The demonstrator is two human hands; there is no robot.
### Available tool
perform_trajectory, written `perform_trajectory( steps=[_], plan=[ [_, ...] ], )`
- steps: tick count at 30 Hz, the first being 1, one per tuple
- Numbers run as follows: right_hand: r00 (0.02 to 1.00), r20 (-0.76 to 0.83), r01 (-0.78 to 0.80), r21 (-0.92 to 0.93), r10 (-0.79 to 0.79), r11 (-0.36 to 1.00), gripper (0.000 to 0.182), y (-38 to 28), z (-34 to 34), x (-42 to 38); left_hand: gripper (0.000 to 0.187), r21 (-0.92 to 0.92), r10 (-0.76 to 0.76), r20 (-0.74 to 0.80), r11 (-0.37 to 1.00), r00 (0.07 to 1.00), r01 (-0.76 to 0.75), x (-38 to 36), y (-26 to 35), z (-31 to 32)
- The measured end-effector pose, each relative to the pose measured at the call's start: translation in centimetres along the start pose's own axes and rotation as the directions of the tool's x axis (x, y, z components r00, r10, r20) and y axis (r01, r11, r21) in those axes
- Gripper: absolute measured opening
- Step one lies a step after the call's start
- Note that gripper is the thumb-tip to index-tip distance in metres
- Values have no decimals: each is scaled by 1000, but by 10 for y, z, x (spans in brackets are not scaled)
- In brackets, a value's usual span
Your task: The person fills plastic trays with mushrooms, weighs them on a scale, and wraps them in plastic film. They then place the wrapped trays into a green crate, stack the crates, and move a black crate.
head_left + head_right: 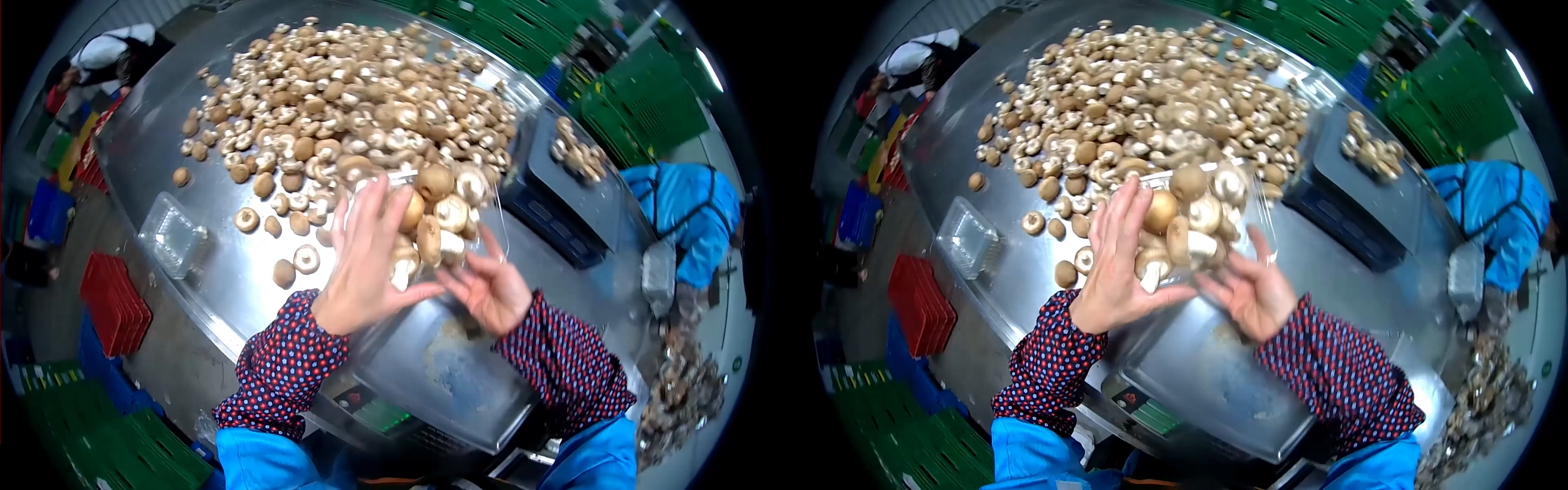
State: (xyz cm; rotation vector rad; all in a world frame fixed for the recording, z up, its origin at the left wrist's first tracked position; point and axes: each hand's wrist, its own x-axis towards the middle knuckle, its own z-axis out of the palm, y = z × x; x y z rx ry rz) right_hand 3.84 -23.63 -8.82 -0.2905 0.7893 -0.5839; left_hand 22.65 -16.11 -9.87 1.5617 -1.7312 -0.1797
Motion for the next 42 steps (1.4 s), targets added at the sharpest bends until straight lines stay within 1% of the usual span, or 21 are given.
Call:
perform_trajectory(
  steps=[5,8,10,13,15,16,17,18,19,23,26,27,28,29,31,34,36,37,38,39,42],
  plan=[
    [952,-307,105,299,-8,948,54,80,-60,-98,66,-236,112,385,972,916,-19,-43,42,29],
    [919,-392,168,312,-34,935,43,107,-76,-132,63,-285,237,399,950,886,-125,-65,57,46],
    [925,-377,88,322,42,943,34,103,-79,-148,72,-283,247,384,949,890,-141,-73,61,47],
    [853,-358,-273,311,379,910,29,88,-72,-183,83,-245,200,343,962,918,-118,-79,69,39],
    [910,-397,-214,-196,122,957,23,71,-79,-199,78,-174,134,322,981,937,-81,-85,77,28],
    [932,-362,-165,-433,-3,886,20,67,-82,-204,73,-179,80,336,984,938,-20,-91,76,25],
    [875,-189,93,-839,-446,536,13,58,-83,-197,68,-185,30,355,982,934,39,-97,75,23],
    [719,103,150,-989,-688,9,18,43,-86,-183,63,-193,-16,374,977,927,94,-101,75,23],
    [626,322,176,-946,-710,-273,26,25,-84,-166,45,-302,4,318,948,948,97,-104,76,26],
    [737,429,237,-888,-523,-394,35,17,-102,-107,34,-394,131,228,919,965,-32,-100,82,37],
    [794,360,186,-911,-490,-368,37,17,-90,-105,36,-287,129,321,958,938,-33,-95,86,25],
    [723,370,216,-923,-583,-317,33,17,-83,-111,37,-237,113,355,971,928,-27,-90,89,18],
    [710,349,359,-926,-612,-112,31,17,-76,-115,39,-339,45,300,939,953,63,-83,96,15],
    [702,320,484,-870,-636,97,30,20,-68,-118,40,-442,-33,252,885,967,145,-75,108,15],
    [759,491,570,-818,-427,74,29,30,-48,-124,39,-668,-169,231,689,958,282,-68,119,20],
    [715,345,559,-805,-608,200,27,9,-30,-137,25,-722,-427,287,492,858,487,-57,104,12],
    [687,130,512,-785,-715,349,26,-11,-50,-154,41,-750,-507,144,504,850,428,-68,62,0],
    [675,13,490,-756,-738,434,25,-20,-67,-166,64,-633,-474,29,673,880,383,-68,60,-16],
    [665,-57,490,-719,-744,492,26,-24,-88,-177,83,-282,-390,-94,893,916,351,-82,30,-25],
    [659,-129,485,-680,-741,549,27,-20,-104,-185,86,-132,-423,-229,906,877,402,-88,25,-37],
    [586,-331,422,-655,-739,627,40,6,-122,-200,80,-455,-624,-437,774,648,440,-99,23,-66]
  ],
)
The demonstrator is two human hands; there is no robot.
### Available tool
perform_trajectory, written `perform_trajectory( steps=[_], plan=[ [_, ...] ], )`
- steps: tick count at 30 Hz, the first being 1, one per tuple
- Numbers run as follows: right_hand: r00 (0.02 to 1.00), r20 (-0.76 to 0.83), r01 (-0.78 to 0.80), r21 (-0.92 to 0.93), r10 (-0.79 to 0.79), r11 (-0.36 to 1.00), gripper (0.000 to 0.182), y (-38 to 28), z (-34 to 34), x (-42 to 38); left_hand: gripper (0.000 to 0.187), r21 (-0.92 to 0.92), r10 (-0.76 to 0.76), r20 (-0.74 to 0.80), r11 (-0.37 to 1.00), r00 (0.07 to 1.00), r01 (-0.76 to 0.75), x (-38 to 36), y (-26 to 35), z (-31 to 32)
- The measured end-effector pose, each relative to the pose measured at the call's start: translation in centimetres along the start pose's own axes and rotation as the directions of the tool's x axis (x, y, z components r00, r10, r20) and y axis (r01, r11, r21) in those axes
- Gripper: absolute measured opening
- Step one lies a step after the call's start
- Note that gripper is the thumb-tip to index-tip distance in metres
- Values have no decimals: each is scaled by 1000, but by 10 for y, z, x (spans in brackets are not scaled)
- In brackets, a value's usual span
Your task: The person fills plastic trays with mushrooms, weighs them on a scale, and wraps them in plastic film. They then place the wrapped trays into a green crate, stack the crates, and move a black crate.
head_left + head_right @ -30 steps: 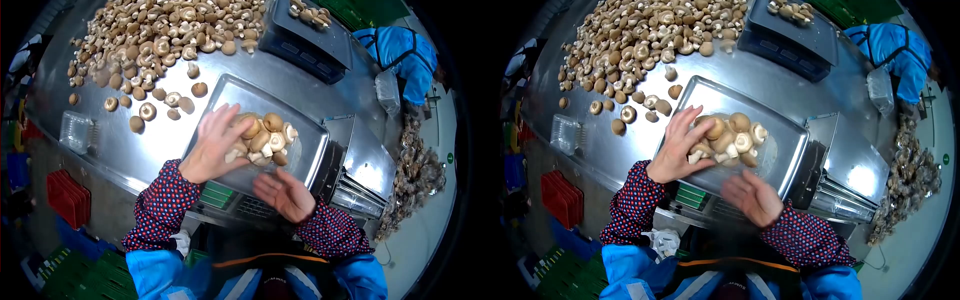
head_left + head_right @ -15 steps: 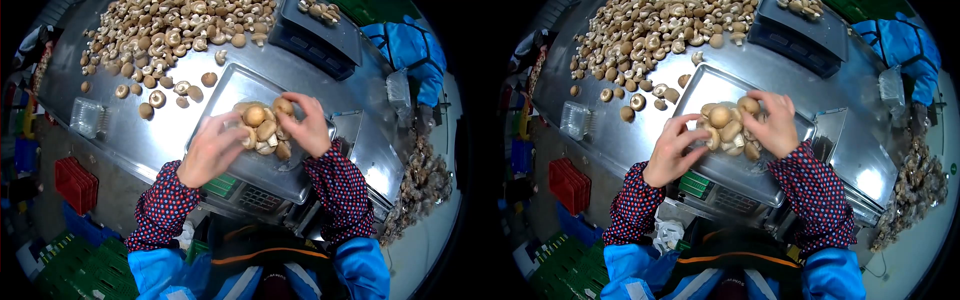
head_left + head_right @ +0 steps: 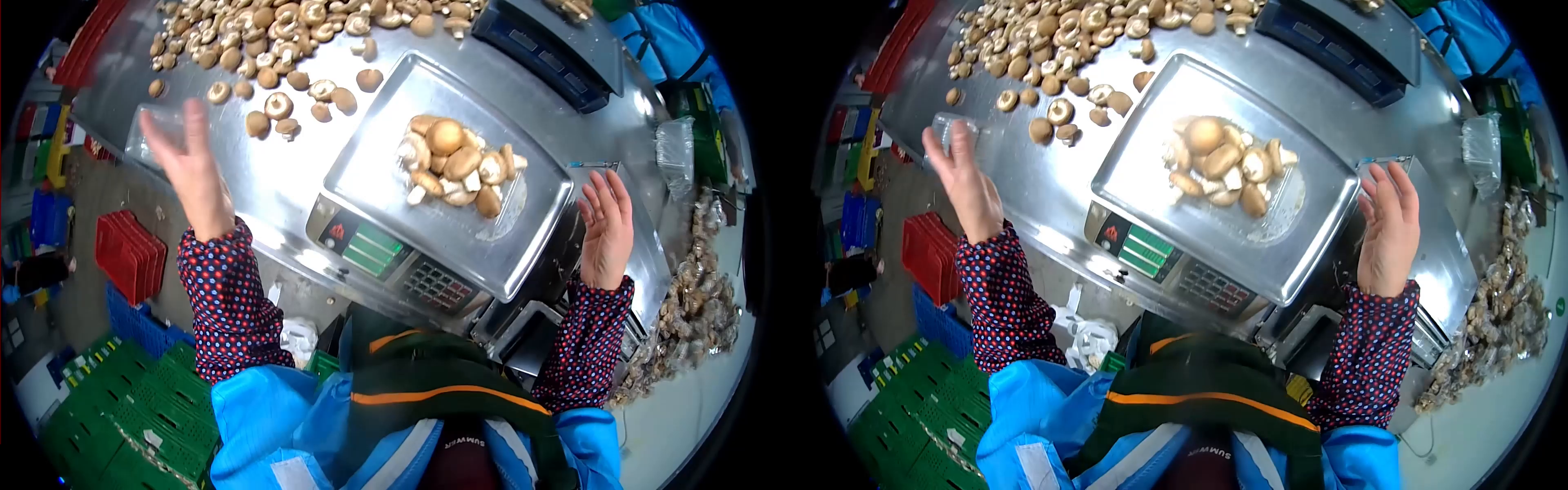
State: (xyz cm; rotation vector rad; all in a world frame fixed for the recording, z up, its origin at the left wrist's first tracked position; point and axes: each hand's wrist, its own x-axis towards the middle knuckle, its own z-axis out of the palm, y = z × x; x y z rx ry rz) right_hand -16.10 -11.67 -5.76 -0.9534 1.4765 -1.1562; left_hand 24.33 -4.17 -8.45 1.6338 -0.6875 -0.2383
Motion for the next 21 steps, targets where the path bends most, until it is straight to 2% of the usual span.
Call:
perform_trajectory(
  steps=[1,3,4,11,16,18,21],
  plan=[
    [1000,-2,-14,13,14,1000,42,6,-1,-5,81,-40,1,-89,999,996,-5,0,0,-8],
    [999,-11,-37,42,37,998,44,13,-2,-17,84,-53,14,-111,998,994,-20,-4,6,-18],
    [997,48,-57,47,55,997,47,16,-3,-19,85,-64,24,-121,997,992,-31,-7,9,-22],
    [979,192,-65,-5,65,998,50,7,14,-27,85,7,66,-75,998,995,-65,-28,22,-33],
    [965,249,-61,-76,78,995,54,4,29,-31,77,40,85,-42,996,996,-83,-39,15,-37],
    [964,254,-48,-101,72,994,49,4,36,-31,72,24,114,-40,993,993,-114,-42,8,-33],
    [941,333,9,-189,55,982,46,8,40,-23,63,20,83,85,996,993,-85,-52,6,-24]
  ],
)
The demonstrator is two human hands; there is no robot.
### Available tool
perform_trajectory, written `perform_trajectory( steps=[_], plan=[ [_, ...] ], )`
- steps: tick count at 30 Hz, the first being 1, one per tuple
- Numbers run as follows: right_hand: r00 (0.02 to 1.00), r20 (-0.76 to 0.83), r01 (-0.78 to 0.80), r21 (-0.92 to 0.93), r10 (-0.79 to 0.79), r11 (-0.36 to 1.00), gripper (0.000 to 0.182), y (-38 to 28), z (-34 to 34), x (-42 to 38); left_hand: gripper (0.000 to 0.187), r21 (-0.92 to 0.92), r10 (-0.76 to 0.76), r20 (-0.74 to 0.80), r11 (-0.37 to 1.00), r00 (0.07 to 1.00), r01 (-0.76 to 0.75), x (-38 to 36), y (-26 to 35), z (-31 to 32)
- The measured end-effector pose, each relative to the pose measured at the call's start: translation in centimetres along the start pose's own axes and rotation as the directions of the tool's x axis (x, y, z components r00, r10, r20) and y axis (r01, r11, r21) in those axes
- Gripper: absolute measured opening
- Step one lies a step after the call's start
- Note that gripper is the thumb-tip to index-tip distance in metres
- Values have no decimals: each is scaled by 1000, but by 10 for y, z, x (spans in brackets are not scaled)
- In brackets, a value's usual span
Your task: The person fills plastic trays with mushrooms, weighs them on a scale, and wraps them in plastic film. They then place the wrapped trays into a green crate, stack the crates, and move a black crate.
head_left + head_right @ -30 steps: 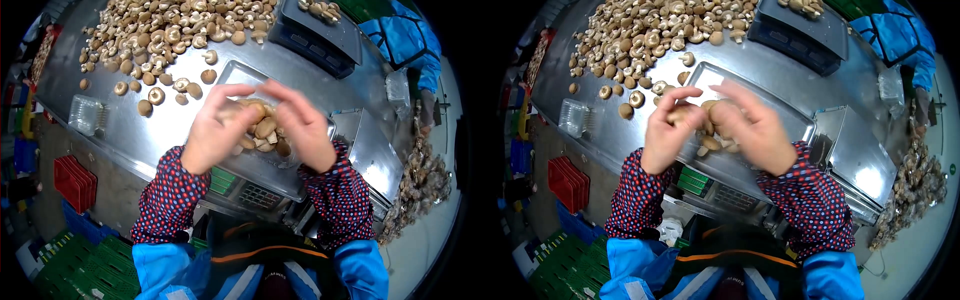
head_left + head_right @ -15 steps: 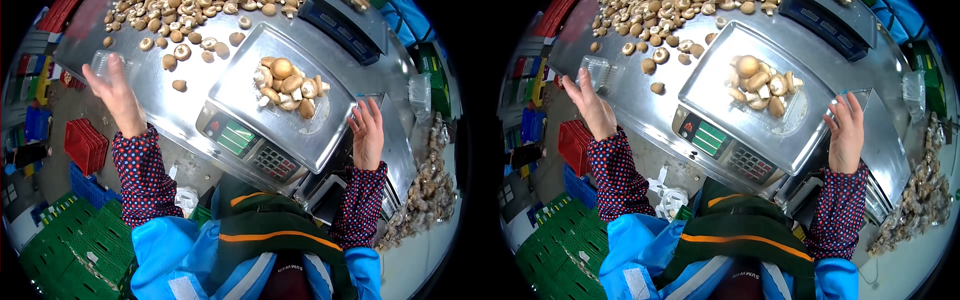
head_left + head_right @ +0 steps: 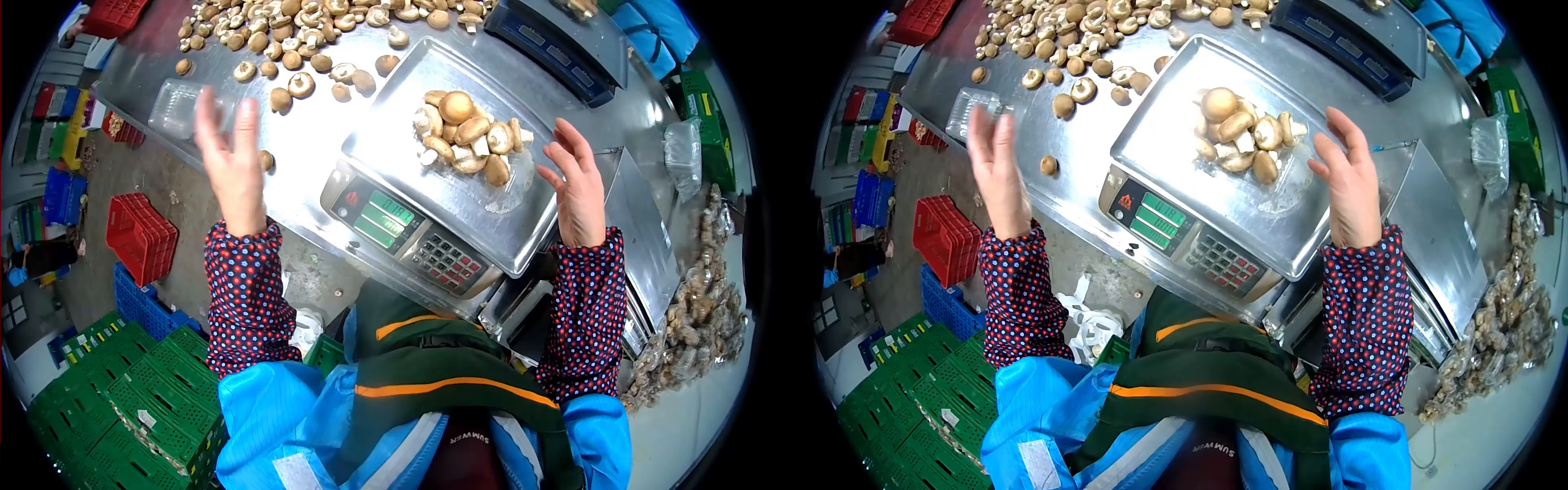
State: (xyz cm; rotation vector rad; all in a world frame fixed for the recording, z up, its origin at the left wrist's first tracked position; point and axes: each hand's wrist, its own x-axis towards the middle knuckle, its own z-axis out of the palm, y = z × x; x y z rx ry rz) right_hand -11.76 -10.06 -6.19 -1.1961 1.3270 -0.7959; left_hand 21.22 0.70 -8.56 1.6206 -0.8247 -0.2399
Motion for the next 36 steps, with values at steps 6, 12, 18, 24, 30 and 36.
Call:
perform_trajectory(
  steps=[6,12,18,24,30,36],
  plan=[
    [840,380,542,-606,-387,582,48,29,7,47,46,-41,313,640,926,702,-376,-50,19,73],
    [795,515,607,-685,-322,403,47,15,8,54,33,-21,203,805,949,557,-315,-48,16,103],
    [852,183,511,-494,-491,703,50,4,8,39,28,-312,-288,707,692,646,651,-34,10,79],
    [596,516,776,-171,-615,607,61,-44,85,-5,48,-394,-50,917,-273,396,878,-26,36,85],
    [836,47,547,16,-547,837,34,-54,24,5,30,-763,-297,384,431,874,482,23,10,21],
    [990,-67,130,72,-125,989,28,0,-11,-12,30,-307,-635,93,715,767,628,21,-101,-22]
  ],
)
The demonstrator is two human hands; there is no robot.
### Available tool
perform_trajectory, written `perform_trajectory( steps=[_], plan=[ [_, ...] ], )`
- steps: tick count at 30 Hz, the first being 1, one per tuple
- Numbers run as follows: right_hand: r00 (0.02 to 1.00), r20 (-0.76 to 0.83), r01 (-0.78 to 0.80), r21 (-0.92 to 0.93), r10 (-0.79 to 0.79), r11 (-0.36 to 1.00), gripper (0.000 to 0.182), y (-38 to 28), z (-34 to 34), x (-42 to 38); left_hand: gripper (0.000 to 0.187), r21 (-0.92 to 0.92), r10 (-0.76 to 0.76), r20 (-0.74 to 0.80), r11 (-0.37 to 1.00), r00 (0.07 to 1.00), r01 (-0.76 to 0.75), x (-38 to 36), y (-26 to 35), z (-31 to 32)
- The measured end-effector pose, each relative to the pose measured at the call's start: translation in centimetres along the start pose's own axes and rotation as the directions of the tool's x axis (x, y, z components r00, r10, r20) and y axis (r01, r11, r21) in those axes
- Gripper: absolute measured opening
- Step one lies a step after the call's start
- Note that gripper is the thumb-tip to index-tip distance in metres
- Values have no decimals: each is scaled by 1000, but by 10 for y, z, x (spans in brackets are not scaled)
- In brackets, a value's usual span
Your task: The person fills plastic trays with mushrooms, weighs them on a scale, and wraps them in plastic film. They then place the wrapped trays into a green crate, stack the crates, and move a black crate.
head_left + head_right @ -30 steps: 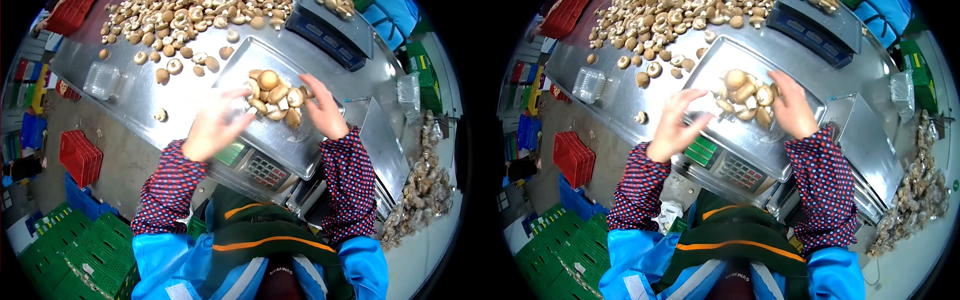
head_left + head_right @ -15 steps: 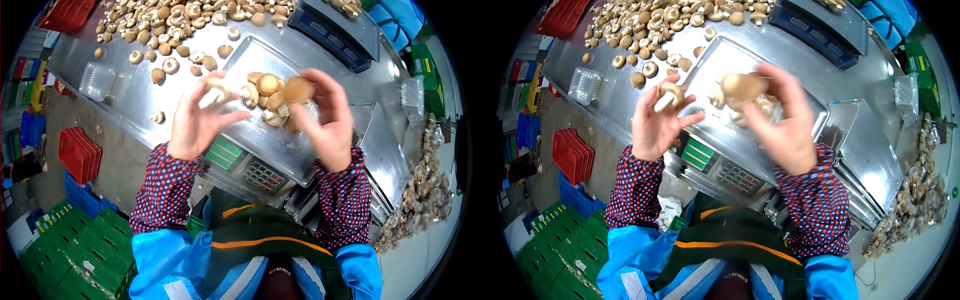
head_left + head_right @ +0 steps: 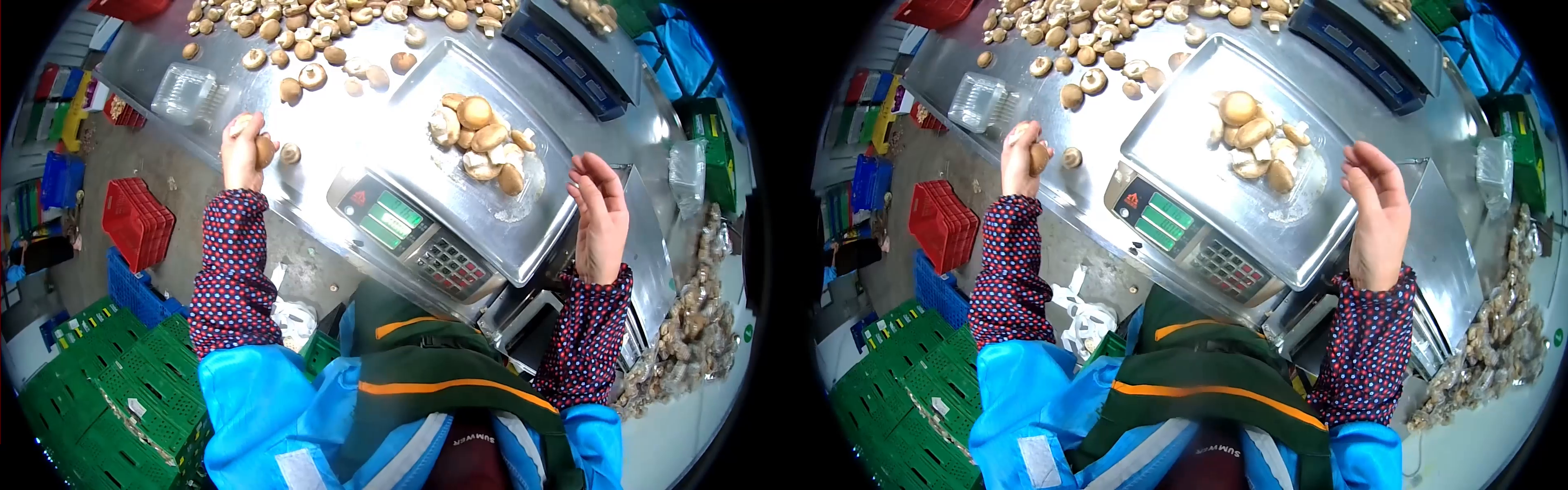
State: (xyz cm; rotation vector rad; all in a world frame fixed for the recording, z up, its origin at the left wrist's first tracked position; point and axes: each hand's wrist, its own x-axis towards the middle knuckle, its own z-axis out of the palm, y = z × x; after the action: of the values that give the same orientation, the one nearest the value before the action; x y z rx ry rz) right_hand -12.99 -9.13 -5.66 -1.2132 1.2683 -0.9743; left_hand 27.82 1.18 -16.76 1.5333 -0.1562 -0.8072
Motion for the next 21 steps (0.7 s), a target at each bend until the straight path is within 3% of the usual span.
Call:
perform_trajectory(
  steps=[4,5,8,9,12,14,15,16,18,21],
  plan=[
    [997,54,56,-36,-54,998,27,-1,2,-6,30,38,7,-48,999,999,-5,-6,-5,-5],
    [997,56,60,-37,-57,998,27,-2,2,-5,47,22,-23,-18,999,1000,23,5,-14,-16],
    [997,60,56,-37,-54,998,26,-2,1,-4,77,104,-42,-119,993,992,54,6,-17,-23],
    [997,64,51,-41,-48,998,26,0,1,-5,98,126,-69,-135,988,988,86,1,-10,-22],
    [997,67,26,-42,-23,999,25,4,1,-5,85,144,15,-296,989,955,30,8,-18,-30],
    [998,69,10,-31,-8,999,24,6,2,-4,64,-217,-48,-106,976,993,24,4,-16,-33],
    [997,72,3,-39,0,999,24,7,2,-4,46,-464,-313,61,832,948,305,5,-3,-34],
    [997,75,-4,-46,7,999,24,9,2,-3,41,-570,-383,201,703,902,426,0,4,-30],
    [996,88,-13,-55,17,998,24,10,2,-1,36,-614,-296,337,650,894,447,-16,15,-9],
    [994,108,-27,-56,33,998,23,15,2,0,36,-269,-75,489,935,869,232,-41,27,30]
  ],
)
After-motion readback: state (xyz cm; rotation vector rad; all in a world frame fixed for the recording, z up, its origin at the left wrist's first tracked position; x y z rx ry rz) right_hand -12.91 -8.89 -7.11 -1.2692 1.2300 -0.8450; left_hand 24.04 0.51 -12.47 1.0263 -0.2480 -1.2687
